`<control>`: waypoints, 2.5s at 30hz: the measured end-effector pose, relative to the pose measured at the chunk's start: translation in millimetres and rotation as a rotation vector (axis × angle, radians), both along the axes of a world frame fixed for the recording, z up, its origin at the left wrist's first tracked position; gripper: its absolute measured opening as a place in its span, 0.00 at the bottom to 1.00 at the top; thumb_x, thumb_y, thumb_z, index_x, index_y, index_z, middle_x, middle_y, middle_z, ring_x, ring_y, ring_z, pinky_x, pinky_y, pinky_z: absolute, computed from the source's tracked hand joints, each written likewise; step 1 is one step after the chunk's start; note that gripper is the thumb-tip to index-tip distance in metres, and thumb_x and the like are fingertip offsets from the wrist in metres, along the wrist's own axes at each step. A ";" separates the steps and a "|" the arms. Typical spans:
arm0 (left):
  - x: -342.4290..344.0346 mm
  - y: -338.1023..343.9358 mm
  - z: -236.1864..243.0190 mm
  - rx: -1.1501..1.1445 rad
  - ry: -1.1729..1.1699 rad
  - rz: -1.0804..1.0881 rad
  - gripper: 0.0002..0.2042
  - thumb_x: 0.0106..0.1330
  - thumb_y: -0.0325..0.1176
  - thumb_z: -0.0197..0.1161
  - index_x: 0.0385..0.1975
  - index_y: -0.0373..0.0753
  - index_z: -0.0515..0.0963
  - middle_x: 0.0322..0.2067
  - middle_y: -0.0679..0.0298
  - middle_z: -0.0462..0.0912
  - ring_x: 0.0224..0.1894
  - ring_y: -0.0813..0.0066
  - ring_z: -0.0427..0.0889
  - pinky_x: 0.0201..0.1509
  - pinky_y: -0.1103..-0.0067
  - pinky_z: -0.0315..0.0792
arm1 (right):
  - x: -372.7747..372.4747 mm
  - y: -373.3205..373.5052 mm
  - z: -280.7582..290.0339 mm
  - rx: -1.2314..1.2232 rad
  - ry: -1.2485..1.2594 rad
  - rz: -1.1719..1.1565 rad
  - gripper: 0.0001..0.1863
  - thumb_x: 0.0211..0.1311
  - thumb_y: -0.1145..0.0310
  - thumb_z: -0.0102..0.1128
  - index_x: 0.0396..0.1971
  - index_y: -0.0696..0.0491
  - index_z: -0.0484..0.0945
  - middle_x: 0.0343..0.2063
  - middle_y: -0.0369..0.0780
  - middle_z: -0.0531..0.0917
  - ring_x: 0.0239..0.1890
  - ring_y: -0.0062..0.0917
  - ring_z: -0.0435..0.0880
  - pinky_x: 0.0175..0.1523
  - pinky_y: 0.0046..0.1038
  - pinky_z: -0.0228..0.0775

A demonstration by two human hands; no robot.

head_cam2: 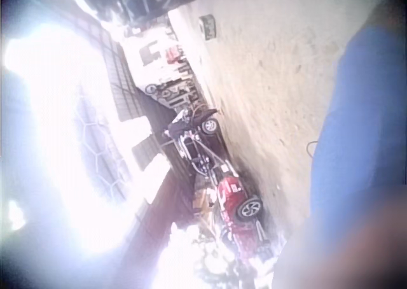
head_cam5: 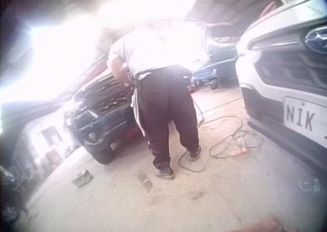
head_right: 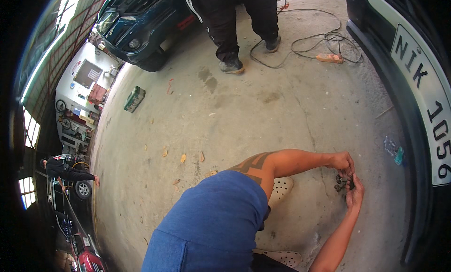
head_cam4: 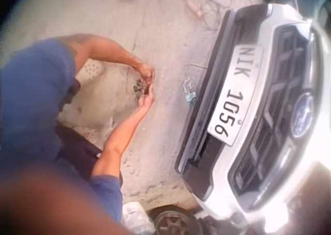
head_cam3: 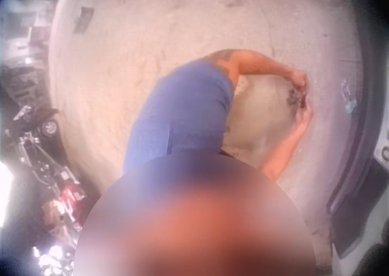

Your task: The person kneels beside a dark green car and uses a red plastic trim tool to pry and adjust the front bumper near the wheel arch. They then gather small plastic fasteners from the floor, sort them, and insert them into the bumper to secure it. A green toolbox is opened and tools are handled during the process.

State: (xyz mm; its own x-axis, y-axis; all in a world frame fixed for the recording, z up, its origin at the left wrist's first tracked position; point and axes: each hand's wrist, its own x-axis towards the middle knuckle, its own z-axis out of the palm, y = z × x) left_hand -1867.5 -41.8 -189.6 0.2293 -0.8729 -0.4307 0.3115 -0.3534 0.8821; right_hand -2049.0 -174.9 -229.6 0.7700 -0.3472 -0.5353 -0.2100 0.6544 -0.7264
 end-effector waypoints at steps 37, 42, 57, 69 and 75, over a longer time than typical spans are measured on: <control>4.9 5.9 -23.3 0.107 -0.462 -0.200 0.09 0.69 0.29 0.63 0.42 0.29 0.82 0.45 0.53 0.86 0.42 0.65 0.87 0.48 0.70 0.82 | -19.9 3.8 12.4 -0.005 0.026 -0.249 0.14 0.64 0.67 0.68 0.44 0.61 0.86 0.34 0.39 0.87 0.36 0.20 0.83 0.43 0.22 0.76; 12.6 15.7 -17.1 0.163 0.093 -0.014 0.12 0.73 0.25 0.57 0.52 0.25 0.75 0.49 0.47 0.84 0.48 0.60 0.87 0.58 0.72 0.83 | -16.9 6.9 12.0 -0.022 0.048 -0.245 0.14 0.64 0.67 0.68 0.45 0.61 0.86 0.34 0.40 0.87 0.36 0.20 0.83 0.44 0.22 0.76; 16.0 17.1 -9.4 0.118 0.401 -0.045 0.14 0.75 0.20 0.48 0.55 0.25 0.75 0.48 0.52 0.84 0.49 0.66 0.87 0.60 0.76 0.83 | -13.9 8.9 16.5 -0.019 0.058 -0.239 0.14 0.64 0.67 0.69 0.44 0.60 0.86 0.34 0.40 0.87 0.37 0.21 0.84 0.44 0.23 0.76; 7.9 8.6 2.9 0.078 0.386 -0.012 0.15 0.73 0.21 0.52 0.56 0.24 0.75 0.52 0.50 0.82 0.54 0.64 0.84 0.64 0.76 0.79 | -10.4 11.7 19.8 0.029 0.013 -0.193 0.14 0.66 0.70 0.67 0.46 0.64 0.84 0.40 0.44 0.86 0.41 0.27 0.87 0.49 0.27 0.81; 2.5 7.7 3.5 0.087 0.226 0.005 0.14 0.74 0.22 0.57 0.57 0.24 0.75 0.53 0.51 0.82 0.54 0.64 0.84 0.64 0.75 0.79 | -8.2 13.7 20.1 0.058 0.029 -0.173 0.15 0.67 0.72 0.65 0.48 0.67 0.82 0.42 0.47 0.85 0.44 0.31 0.87 0.53 0.29 0.83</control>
State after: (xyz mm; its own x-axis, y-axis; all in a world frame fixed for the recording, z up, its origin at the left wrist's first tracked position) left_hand -1865.0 -34.1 -186.1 0.1227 -0.8295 -0.5449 0.5000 -0.4226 0.7559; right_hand -2057.2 -161.2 -209.5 0.6852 -0.4411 -0.5796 -0.1112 0.7231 -0.6817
